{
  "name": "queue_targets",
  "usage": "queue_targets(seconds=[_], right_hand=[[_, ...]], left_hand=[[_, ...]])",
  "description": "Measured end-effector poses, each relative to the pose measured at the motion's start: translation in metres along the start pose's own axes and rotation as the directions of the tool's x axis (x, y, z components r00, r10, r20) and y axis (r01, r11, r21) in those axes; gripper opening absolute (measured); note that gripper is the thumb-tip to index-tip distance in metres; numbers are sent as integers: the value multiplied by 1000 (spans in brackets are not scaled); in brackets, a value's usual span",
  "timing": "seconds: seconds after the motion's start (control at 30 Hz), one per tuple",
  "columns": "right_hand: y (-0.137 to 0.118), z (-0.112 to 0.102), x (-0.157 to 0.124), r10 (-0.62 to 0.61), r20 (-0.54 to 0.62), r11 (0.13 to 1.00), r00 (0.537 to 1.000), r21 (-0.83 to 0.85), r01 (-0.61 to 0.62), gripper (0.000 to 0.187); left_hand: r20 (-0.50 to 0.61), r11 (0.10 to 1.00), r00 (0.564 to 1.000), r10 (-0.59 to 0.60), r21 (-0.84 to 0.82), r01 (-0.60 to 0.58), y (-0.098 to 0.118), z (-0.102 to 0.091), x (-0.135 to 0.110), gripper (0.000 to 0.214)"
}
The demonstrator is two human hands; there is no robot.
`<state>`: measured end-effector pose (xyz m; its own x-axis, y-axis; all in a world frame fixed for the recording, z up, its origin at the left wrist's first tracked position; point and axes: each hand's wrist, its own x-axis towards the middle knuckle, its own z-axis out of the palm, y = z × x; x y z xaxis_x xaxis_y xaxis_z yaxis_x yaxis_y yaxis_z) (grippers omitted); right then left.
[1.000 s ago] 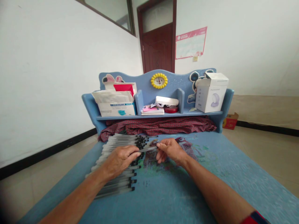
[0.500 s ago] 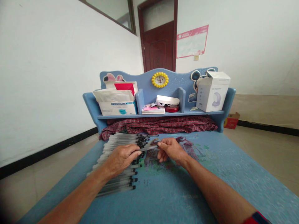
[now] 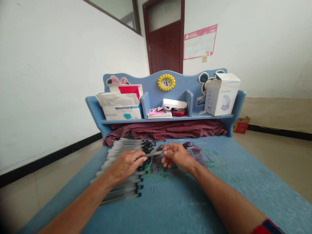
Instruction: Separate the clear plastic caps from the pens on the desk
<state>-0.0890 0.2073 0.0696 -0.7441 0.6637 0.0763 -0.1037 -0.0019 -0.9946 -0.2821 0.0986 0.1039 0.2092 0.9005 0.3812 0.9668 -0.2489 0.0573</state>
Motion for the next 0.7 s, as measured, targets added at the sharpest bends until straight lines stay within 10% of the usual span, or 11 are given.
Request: queue_targets(seconds=[0.7], right_hand=[[0, -7, -1, 36, 32, 994, 999, 98, -39, 34]], left_hand=[[0, 999, 999, 39, 2, -39, 0, -1, 1, 19]])
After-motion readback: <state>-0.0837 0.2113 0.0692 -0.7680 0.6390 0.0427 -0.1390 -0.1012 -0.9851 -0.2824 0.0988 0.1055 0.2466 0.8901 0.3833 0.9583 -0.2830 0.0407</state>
